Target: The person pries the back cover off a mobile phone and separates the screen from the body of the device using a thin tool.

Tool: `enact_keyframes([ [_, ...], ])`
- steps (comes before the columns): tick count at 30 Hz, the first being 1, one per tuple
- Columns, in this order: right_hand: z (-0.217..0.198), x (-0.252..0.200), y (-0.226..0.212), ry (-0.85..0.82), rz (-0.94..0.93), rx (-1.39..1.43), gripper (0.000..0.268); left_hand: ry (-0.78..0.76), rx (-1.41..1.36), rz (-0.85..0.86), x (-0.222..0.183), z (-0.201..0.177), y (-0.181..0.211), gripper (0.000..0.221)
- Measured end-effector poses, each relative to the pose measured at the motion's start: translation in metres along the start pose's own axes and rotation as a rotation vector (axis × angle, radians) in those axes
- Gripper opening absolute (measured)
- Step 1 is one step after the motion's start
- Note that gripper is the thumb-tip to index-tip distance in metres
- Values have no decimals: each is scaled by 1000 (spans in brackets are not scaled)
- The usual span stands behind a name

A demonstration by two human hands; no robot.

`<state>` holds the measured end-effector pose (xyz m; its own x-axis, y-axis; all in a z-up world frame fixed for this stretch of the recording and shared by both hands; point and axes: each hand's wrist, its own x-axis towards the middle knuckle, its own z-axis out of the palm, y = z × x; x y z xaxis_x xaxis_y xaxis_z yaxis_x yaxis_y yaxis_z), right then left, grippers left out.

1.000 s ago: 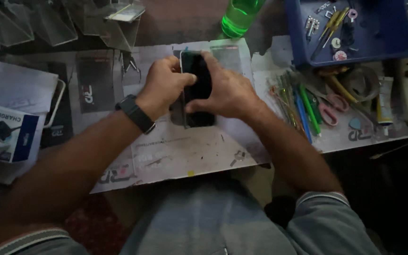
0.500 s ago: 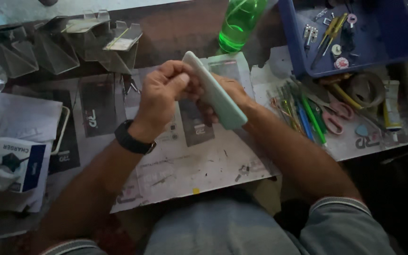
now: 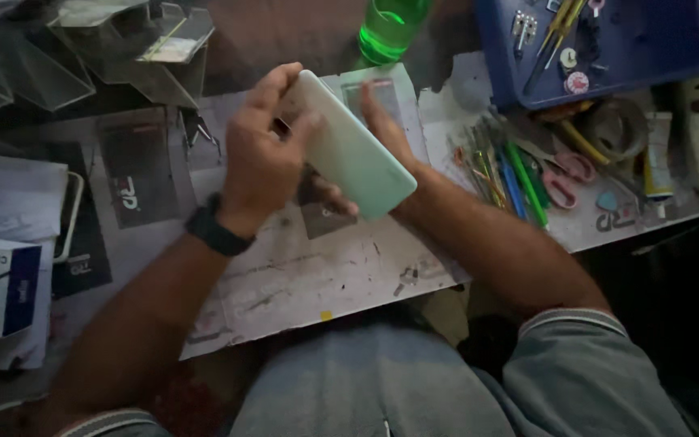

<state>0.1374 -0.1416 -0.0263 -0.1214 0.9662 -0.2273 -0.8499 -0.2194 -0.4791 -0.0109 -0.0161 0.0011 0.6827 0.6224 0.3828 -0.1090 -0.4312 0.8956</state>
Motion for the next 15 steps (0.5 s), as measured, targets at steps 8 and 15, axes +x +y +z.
enact_keyframes([
  [8, 1, 13, 1, 260, -162, -286, 55, -13, -121, -2, 5, -10, 10, 14],
  [15, 11, 9, -10, 172, -390, -312, 85, 3, -588, -310, 13, -14, 6, 10],
])
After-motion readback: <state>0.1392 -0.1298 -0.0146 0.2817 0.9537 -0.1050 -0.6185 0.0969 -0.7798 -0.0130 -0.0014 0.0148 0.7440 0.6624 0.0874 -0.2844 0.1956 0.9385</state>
